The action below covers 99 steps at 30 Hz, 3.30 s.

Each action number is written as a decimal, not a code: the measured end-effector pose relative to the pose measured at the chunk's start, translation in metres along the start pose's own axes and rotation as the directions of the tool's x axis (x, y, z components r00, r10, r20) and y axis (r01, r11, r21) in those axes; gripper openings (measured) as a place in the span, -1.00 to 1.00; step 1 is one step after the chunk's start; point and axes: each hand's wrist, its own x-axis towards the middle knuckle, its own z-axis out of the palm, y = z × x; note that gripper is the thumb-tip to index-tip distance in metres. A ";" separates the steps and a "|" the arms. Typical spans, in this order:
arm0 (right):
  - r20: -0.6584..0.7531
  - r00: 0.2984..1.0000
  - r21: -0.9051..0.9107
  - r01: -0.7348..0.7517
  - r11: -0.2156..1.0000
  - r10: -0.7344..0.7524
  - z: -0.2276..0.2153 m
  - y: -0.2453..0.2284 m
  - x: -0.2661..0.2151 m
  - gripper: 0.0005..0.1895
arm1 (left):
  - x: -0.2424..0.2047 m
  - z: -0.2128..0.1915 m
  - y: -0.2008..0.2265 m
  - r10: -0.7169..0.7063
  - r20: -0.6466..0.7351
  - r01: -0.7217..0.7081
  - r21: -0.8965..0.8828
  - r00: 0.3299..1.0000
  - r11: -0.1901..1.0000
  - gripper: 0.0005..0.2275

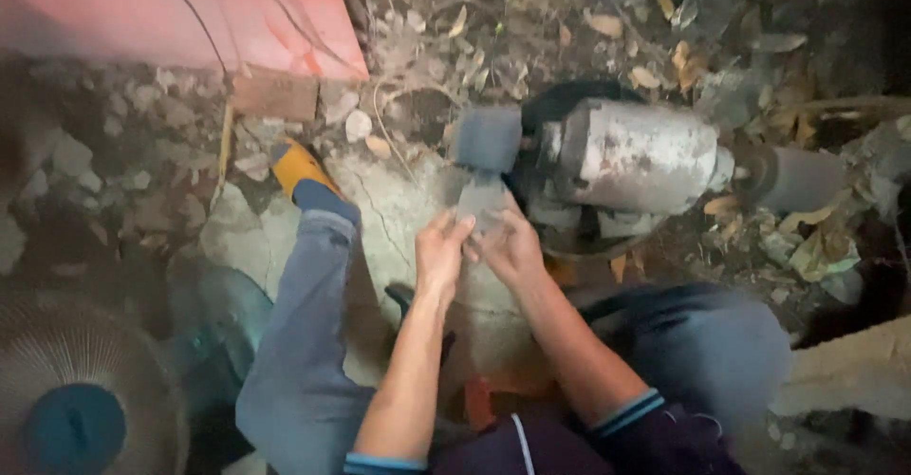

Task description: Shaping a new shoe sole by grinding its edges against a bench grinder to match the shoe's contour.

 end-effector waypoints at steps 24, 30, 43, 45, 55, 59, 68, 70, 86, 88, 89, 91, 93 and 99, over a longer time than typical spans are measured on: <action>0.134 0.985 0.091 -0.121 0.988 0.108 -0.048 0.006 0.056 -0.84 | 0.038 -0.004 -0.020 0.071 0.091 -0.079 0.089 0.993 0.993 -0.78; 0.138 0.989 -0.003 -0.045 0.999 0.045 -0.074 0.014 0.074 -0.81 | 0.011 -0.002 0.012 0.030 0.082 -0.040 0.124 0.996 0.991 -0.82; -0.103 0.995 -0.053 0.011 0.999 -0.017 -0.010 -0.002 0.006 -0.59 | -0.029 -0.003 0.009 0.103 0.068 -0.103 -0.001 0.992 0.995 -0.74; -0.149 0.989 -0.073 -0.001 0.997 -0.010 0.001 -0.001 -0.002 -0.56 | 0.000 -0.009 -0.029 0.110 0.054 -0.111 0.014 0.992 0.994 -0.71; -0.106 0.993 0.017 -0.057 0.998 0.059 -0.035 -0.001 0.050 -0.85 | 0.028 0.010 -0.009 0.175 0.070 -0.179 0.065 0.982 0.982 -0.51; -0.212 0.977 0.054 0.001 0.999 0.011 -0.026 -0.005 0.032 -0.88 | 0.049 0.008 -0.017 0.169 0.124 -0.185 0.128 0.978 0.974 -0.59; 0.095 0.995 0.049 -0.041 0.998 0.036 -0.029 -0.003 0.033 -0.77 | 0.039 0.011 -0.007 0.148 0.162 -0.178 0.194 0.976 0.965 -0.83; 0.162 0.986 0.009 0.024 1.000 -0.026 -0.027 -0.001 0.059 -0.65 | 0.072 0.011 -0.021 0.211 0.053 -0.215 0.095 0.976 0.972 -0.77; 0.069 0.998 -0.056 -0.007 0.998 0.011 -0.021 -0.001 0.047 -0.69 | 0.038 0.013 0.004 0.080 -0.027 -0.080 0.025 0.996 0.997 -0.68; 0.005 0.999 -0.111 -0.042 0.993 0.043 -0.032 0.000 0.046 -0.70 | 0.038 0.008 0.001 0.106 0.027 -0.109 0.166 0.994 0.980 -0.81; 0.008 0.999 -0.110 -0.037 0.993 0.039 -0.017 -0.008 0.043 -0.70 | 0.047 0.011 -0.002 0.110 0.030 -0.113 0.166 0.994 0.980 -0.81; -0.037 0.999 -0.071 -0.024 0.997 0.022 0.006 -0.012 0.028 -0.75 | 0.055 0.006 -0.015 0.112 0.025 -0.115 0.194 0.993 0.974 -0.80; -0.027 0.998 -0.040 -0.053 0.998 0.052 -0.042 -0.003 0.067 -0.71 | 0.052 0.015 -0.005 0.105 0.008 -0.104 0.189 0.994 0.976 -0.79; -0.082 0.996 0.063 -0.038 0.997 0.043 -0.108 0.002 0.113 -0.63 | 0.067 0.014 -0.028 0.147 0.022 -0.147 0.290 0.989 0.946 -0.77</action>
